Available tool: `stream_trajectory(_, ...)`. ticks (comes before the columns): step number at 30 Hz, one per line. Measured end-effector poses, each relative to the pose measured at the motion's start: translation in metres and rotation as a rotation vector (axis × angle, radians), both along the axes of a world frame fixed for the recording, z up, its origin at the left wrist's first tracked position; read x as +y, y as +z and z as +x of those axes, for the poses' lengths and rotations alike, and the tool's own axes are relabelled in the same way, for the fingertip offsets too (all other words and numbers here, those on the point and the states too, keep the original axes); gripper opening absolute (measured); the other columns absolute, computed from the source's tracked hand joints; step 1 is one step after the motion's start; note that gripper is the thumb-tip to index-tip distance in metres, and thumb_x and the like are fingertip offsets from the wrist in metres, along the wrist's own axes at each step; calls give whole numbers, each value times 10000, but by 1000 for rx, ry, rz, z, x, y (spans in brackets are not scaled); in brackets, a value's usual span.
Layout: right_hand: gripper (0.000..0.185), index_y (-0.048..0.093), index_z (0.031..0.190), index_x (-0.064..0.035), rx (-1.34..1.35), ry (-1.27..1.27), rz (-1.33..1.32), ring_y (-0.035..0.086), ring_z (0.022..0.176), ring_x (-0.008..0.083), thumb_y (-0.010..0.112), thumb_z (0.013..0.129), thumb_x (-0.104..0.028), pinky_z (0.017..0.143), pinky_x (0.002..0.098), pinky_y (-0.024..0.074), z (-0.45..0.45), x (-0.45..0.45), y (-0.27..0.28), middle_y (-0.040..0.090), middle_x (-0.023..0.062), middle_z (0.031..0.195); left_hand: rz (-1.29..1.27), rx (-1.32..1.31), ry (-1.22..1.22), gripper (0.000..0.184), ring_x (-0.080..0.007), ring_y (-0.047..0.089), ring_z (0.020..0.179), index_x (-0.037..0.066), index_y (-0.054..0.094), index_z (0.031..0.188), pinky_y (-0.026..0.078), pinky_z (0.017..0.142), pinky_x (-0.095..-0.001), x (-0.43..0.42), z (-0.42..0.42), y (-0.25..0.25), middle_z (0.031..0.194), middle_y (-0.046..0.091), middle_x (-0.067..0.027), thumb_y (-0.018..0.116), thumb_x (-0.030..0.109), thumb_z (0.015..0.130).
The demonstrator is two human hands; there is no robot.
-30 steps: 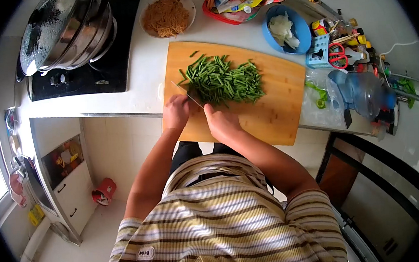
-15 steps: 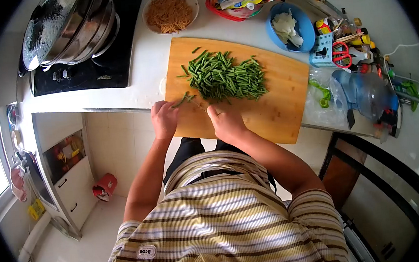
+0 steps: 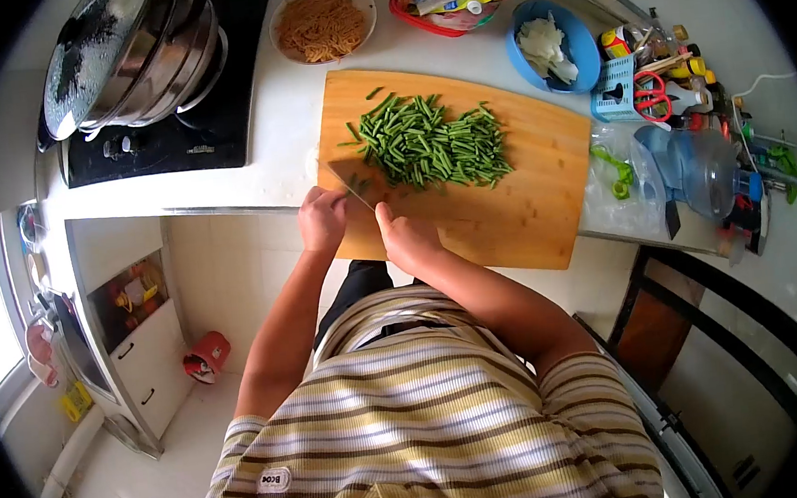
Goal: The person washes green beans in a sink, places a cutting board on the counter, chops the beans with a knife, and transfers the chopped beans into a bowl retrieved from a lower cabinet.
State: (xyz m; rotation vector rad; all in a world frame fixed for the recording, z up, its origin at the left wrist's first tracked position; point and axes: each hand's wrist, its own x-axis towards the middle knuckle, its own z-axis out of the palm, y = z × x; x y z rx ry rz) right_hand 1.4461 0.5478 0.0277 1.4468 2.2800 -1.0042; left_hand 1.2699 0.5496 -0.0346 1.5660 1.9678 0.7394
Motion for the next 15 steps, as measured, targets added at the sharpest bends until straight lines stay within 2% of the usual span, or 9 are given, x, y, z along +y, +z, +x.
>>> stream_trajectory(3,562,325,1269,38,8,-72,34,590,564,374,516,746,-37,498,489,448,2,-1,-17,598,190,639,-54,24,-21,103,-292,598,762,66,690,793,488,691,-368,1,-2,2,778,601,-96,684,56,691)
stream_trajectory(6,526,343,1250,28,83,-196,57,578,536,376,501,752,-35,484,499,435,14,1,-8,593,183,620,32,-30,-62,163,-291,602,777,58,676,853,498,689,-372,4,-3,1,842,602,-93,696,68,692)
stream_trajectory(8,324,406,1063,1,191,-159,188,564,501,379,517,761,-35,439,476,416,24,0,10,570,185,578,18,-91,0,230,-297,599,793,47,660,912,497,708,-373,2,-4,2,863,599,-117,692,48,684)
stream_trajectory(10,320,407,1057,-2,181,-93,200,566,496,373,511,756,-32,442,482,413,25,-3,13,570,180,567,27,-69,-36,252,-302,600,793,47,649,943,497,713,-379,-2,-8,4,887,599,-131,674,40,692)
stream_trajectory(12,315,409,1051,-6,183,-20,207,568,492,367,504,752,-29,445,489,410,19,-6,18,569,175,557,-88,-81,13,230,-306,599,790,50,652,927,497,717,-381,-5,-11,8,868,600,-127,654,31,697)
stream_trajectory(14,360,406,1084,1,46,77,116,585,509,346,509,740,-32,464,501,412,13,-7,21,584,169,578,-29,-17,4,199,-310,602,772,59,661,895,497,711,-386,-5,-11,4,832,607,-126,647,29,698)
stream_trajectory(15,420,444,1166,37,23,75,82,595,502,291,492,767,-85,437,452,412,11,-8,20,599,144,584,-23,-9,24,176,-313,602,761,63,664,870,496,705,-391,-4,-9,3,812,610,-126,641,28,699)
